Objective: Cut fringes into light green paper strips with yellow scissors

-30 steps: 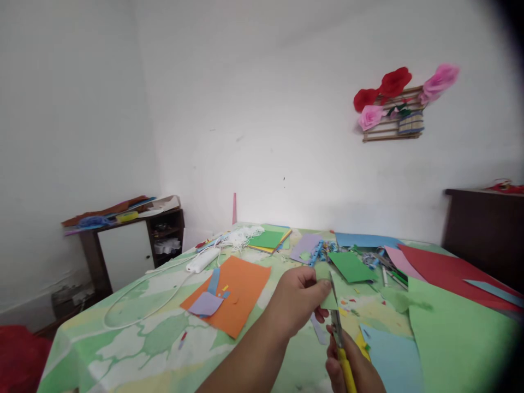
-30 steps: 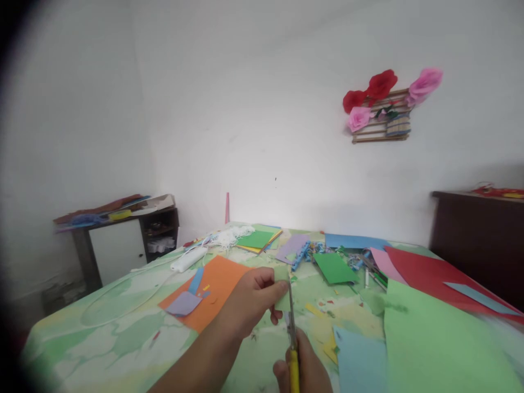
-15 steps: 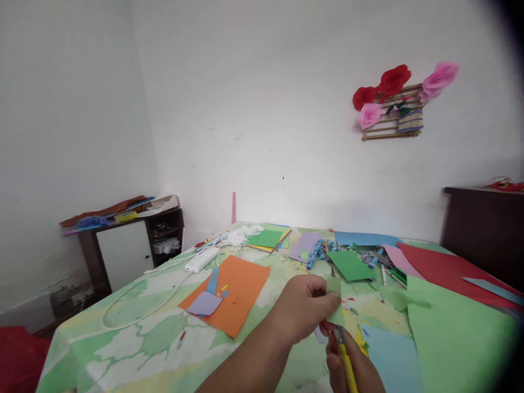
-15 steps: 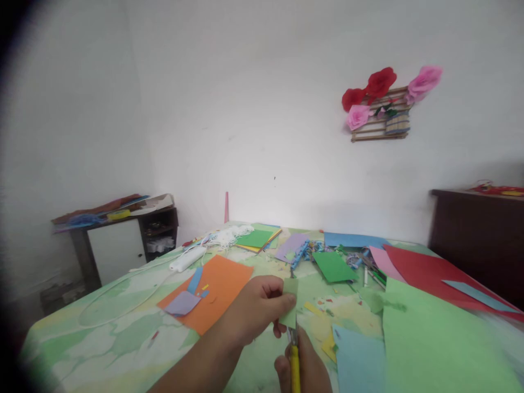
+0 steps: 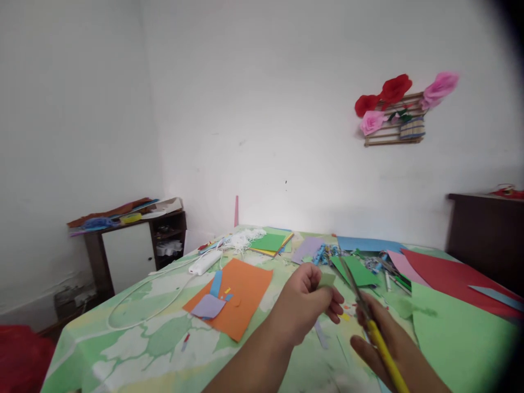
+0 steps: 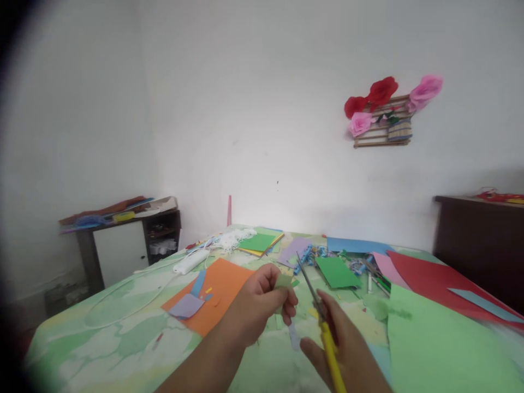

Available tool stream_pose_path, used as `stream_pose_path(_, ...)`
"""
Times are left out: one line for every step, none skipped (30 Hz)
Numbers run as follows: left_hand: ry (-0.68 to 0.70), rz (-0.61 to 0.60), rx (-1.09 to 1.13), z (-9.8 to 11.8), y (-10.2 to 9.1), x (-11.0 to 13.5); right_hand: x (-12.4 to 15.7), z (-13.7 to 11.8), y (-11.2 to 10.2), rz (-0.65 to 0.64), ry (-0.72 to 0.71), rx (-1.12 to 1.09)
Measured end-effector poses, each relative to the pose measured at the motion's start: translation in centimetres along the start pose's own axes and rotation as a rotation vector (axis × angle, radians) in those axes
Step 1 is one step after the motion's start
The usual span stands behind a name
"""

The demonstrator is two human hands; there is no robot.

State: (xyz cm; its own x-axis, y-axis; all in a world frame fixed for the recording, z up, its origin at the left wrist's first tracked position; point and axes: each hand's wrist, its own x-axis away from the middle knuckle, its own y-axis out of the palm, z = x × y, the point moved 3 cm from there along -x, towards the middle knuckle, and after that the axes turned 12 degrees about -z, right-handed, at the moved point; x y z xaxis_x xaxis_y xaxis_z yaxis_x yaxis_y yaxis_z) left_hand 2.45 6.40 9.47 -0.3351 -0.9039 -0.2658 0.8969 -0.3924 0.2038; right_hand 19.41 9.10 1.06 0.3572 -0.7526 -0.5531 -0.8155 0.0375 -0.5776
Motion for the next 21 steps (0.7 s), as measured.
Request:
stream_pose_path(-0.004, 0.0, -0.016, 0.1, -0.1, 0.0, -0.1, 0.2, -1.2, 0.002, -0.012, 0.033)
stream_pose_path(-0.009, -0.002, -0.037, 0.3, -0.1, 0.0, -0.1, 0.4, -2.3, -0.012, -0.026, 0.06)
stream_pose_path(-0.011, -0.007, -0.057, 0.3, -0.2, 0.1, 0.1, 0.6, -3.2, -0.008, -0.035, 0.091)
stream_pose_path(-0.007, -0.016, -0.074, 0.4, -0.2, 0.1, 0.3, 0.7, -3.9, 0.006, -0.043, 0.143)
stream_pose_path(0.002, -0.031, -0.087, 0.5, -0.2, 0.2, 0.6, 0.7, -4.5, 0.029, -0.051, 0.24)
stream_pose_path(0.014, -0.051, -0.098, 0.5, -0.2, 0.2, 0.9, 0.6, -4.8, 0.036, -0.068, 0.32)
stream_pose_path(0.029, -0.074, -0.116, 0.5, -0.1, 0.3, 1.2, 0.5, -5.0, 0.037, -0.09, 0.388)
stream_pose_path(0.042, -0.093, -0.139, 0.4, -0.1, 0.5, 1.4, 0.4, -5.0, 0.028, -0.115, 0.432)
stream_pose_path(0.051, -0.112, -0.172, 0.4, 0.0, 0.6, 1.6, 0.3, -4.9, 0.014, -0.141, 0.444)
stream_pose_path(0.059, -0.122, -0.212, 0.3, 0.0, 0.8, 1.7, 0.1, -4.9, 0.009, -0.162, 0.441)
stream_pose_path(0.066, -0.127, -0.259, 0.3, 0.0, 1.1, 1.7, -0.1, -4.8, 0.003, -0.179, 0.425)
stream_pose_path(0.074, -0.128, -0.314, 0.3, 0.1, 1.3, 1.7, -0.4, -4.7, -0.004, -0.19, 0.404)
stream_pose_path(0.086, -0.131, -0.376, 0.4, 0.1, 1.6, 1.7, -0.7, -4.6, -0.008, -0.198, 0.381)
stream_pose_path(0.104, -0.134, -0.45, 0.5, 0.1, 1.8, 1.6, -1.0, -4.4, -0.011, -0.201, 0.36)
stream_pose_path(0.127, -0.136, -0.535, 0.7, 0.2, 2.1, 1.5, -1.4, -4.3, -0.013, -0.202, 0.338)
stream_pose_path(0.153, -0.133, -0.616, 0.9, 0.3, 2.3, 1.5, -1.8, -4.2, -0.013, -0.203, 0.317)
stream_pose_path(0.175, -0.129, -0.683, 1.2, 0.3, 2.4, 1.4, -2.2, -4.1, -0.011, -0.205, 0.301)
stream_pose_path(0.19, -0.122, -0.73, 1.3, 0.4, 2.6, 1.4, -2.6, -4.0, -0.006, -0.209, 0.293)
stream_pose_path(0.198, -0.119, -0.756, 1.5, 0.4, 2.6, 1.4, -2.9, -4.0, 0.0, -0.214, 0.292)
stream_pose_path(0.204, -0.118, -0.763, 1.5, 0.5, 2.7, 1.4, -3.1, -3.9, 0.005, -0.218, 0.298)
stream_pose_path(0.208, -0.121, -0.758, 1.6, 0.5, 2.7, 1.5, -3.3, -3.9, 0.007, -0.221, 0.309)
